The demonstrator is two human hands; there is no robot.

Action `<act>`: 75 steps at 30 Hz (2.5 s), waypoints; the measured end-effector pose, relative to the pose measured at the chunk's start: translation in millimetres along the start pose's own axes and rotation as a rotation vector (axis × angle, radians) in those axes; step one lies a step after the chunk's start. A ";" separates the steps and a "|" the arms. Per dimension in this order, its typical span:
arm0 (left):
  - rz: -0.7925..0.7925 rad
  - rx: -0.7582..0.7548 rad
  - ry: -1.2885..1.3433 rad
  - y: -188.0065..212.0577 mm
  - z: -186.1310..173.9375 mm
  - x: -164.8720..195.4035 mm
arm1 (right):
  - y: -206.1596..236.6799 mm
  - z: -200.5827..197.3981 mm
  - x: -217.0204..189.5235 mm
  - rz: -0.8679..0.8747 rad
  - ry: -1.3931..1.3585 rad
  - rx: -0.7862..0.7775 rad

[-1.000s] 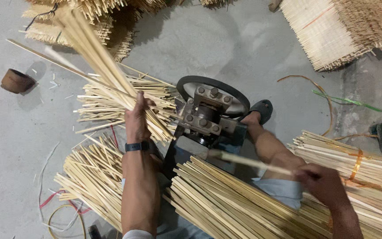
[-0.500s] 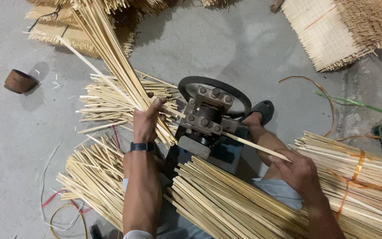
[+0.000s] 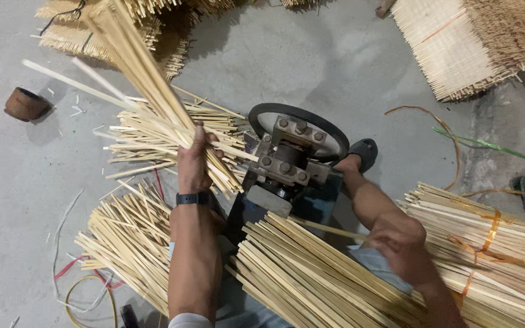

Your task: The person sits on the floor and feeds bamboo strips one at a time through a hand-cranked splitting machine, pulling each strip through the blade and placing the split strips onto a growing pile beside them, drawing new strips from a bundle.

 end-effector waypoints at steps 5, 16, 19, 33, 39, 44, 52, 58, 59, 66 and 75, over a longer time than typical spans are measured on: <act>0.056 0.038 0.092 -0.9 -10.5 8.3 | -0.2 -62.2 11.7 0.185 0.022 0.242; -0.032 -0.124 -0.079 3.3 11.3 -12.7 | -25.4 -72.8 -101.3 -0.065 0.076 0.438; -0.032 -0.135 -0.073 2.7 11.1 -14.3 | -10.6 -64.6 -122.0 -0.196 0.477 0.495; -0.010 0.035 -0.060 0.1 -7.4 -3.5 | 7.9 29.1 -63.2 -0.018 -0.074 -0.147; 0.033 0.005 0.257 -4.1 -15.4 1.4 | 11.6 37.3 -6.8 0.239 -0.317 -0.142; 0.053 0.026 0.169 -3.7 -16.4 2.8 | 9.5 -25.0 6.6 0.083 0.026 0.224; -0.023 -0.015 -0.097 1.7 -4.3 -5.5 | -7.6 -73.6 -12.3 0.147 -0.122 0.284; -0.047 -0.065 -0.092 7.2 8.2 -6.1 | -31.1 -88.9 -78.5 -0.171 -0.208 0.309; -0.037 -0.072 -0.094 7.0 10.2 -5.1 | -36.6 -84.9 -81.1 -0.118 -0.184 0.268; -0.104 -0.063 -0.140 8.9 9.5 -11.2 | -24.8 -80.4 -123.3 -0.181 0.174 0.402; -0.074 -0.048 -0.042 6.2 11.3 -15.5 | 5.5 30.9 -34.8 0.058 -0.119 -0.137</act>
Point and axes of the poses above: each hand's wrist, its own y-axis away from the middle knuckle, its own z-axis out of the palm, x = y × z, the point moved 10 cm from there along -y, towards the middle knuckle
